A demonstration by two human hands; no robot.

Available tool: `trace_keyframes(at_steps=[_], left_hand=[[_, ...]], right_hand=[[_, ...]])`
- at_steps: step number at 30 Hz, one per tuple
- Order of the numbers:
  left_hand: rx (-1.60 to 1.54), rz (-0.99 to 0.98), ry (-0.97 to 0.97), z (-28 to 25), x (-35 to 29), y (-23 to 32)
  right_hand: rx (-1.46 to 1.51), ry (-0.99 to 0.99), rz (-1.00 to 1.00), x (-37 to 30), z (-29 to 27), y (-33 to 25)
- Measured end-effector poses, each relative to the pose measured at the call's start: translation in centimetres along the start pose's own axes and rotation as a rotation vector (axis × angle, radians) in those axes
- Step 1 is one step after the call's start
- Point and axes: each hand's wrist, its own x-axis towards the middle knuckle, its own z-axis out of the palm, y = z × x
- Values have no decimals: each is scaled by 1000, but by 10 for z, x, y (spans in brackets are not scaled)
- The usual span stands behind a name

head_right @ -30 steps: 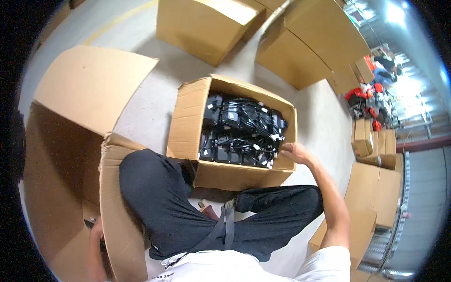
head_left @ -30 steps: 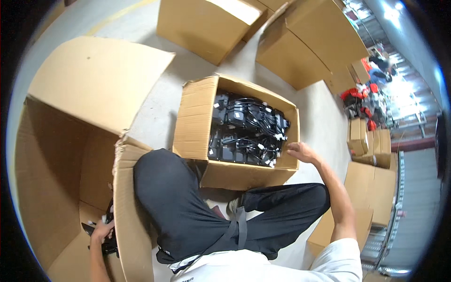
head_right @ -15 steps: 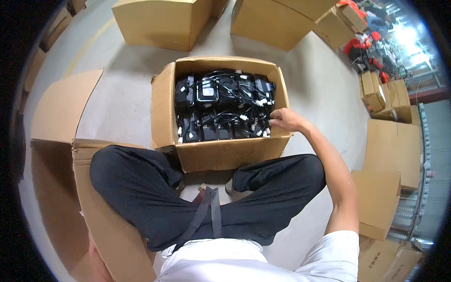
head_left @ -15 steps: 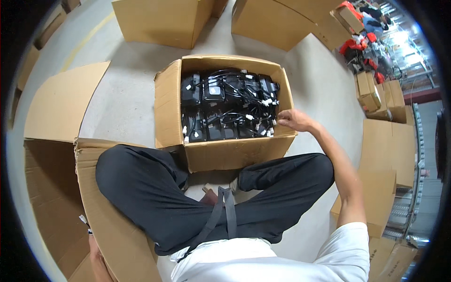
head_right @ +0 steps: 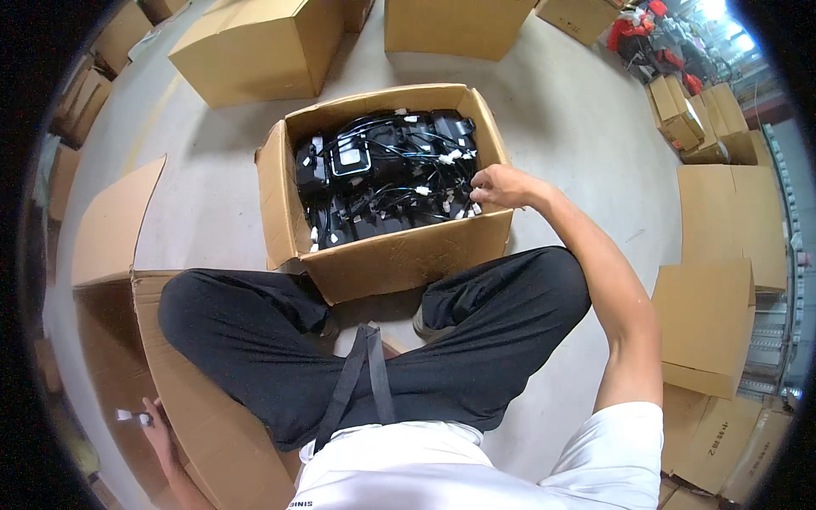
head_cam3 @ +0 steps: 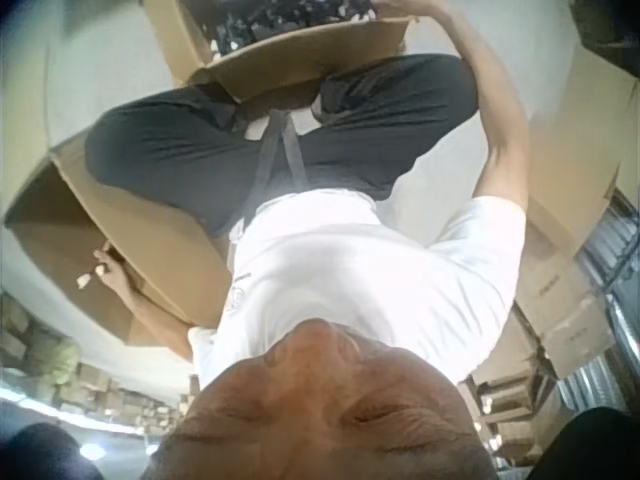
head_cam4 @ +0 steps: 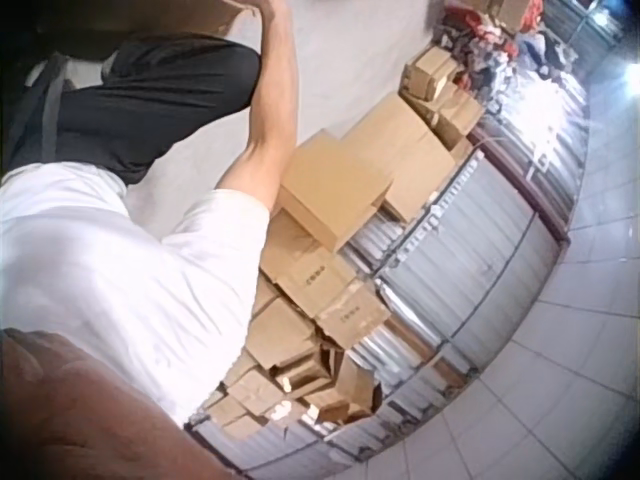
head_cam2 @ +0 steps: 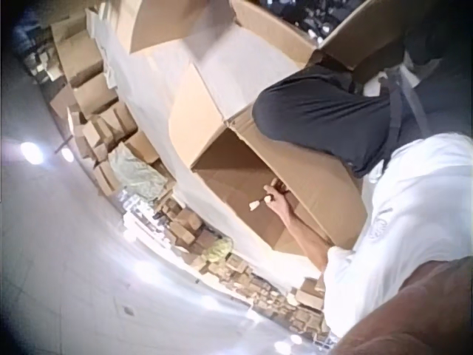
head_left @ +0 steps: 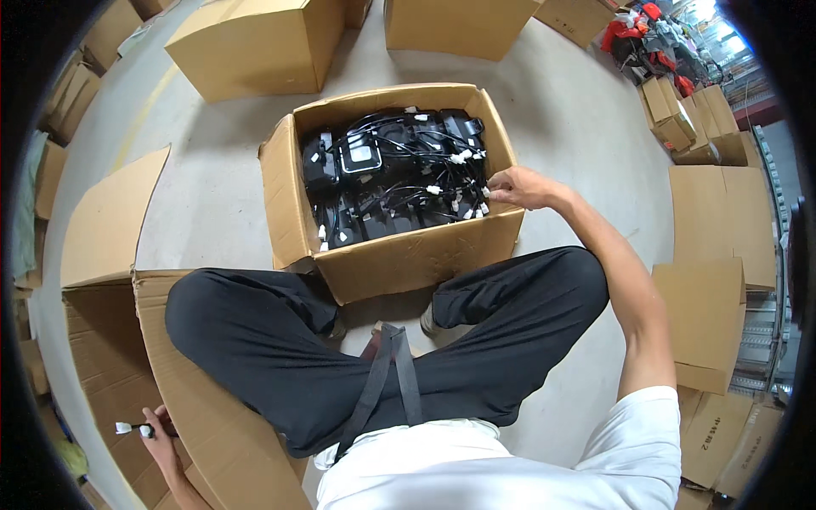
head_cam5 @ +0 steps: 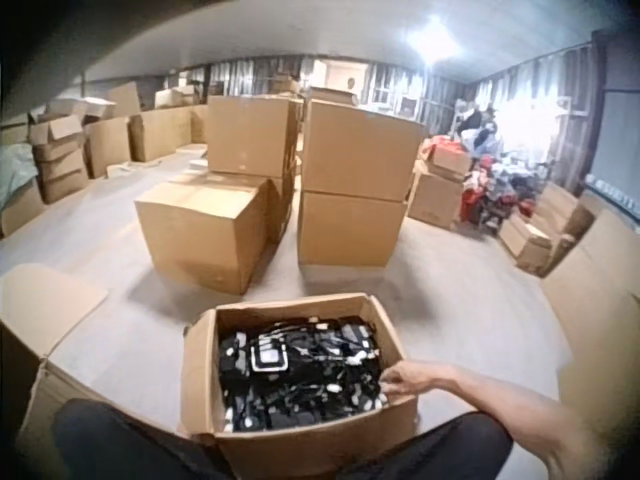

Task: The person sits on the floor in a warehouse and packs small black electronic devices into a cardboard box. They pick up each device, briefly inspect it, and place it into the box, repeating this process for multiple units.

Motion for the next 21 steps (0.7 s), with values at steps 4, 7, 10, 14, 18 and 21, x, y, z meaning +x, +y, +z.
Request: trace_keyframes(at_steps=[4, 7, 10, 14, 18, 21], left_hand=[[104, 33, 165, 14, -7, 53], [555, 235, 160, -14, 10, 25], [620, 232, 0, -23, 19, 6], [18, 143, -217, -4, -4, 52], [-268, 125, -110, -52, -42, 116], [-458, 381, -23, -140, 7, 87]], right_hand=[[29, 40, -24, -10, 10, 21], [40, 45, -41, -9, 14, 28], [53, 29, -58, -6, 14, 33], [83, 10, 55, -18, 12, 29], [33, 25, -42, -3, 16, 26], [36, -4, -49, -5, 9, 15]])
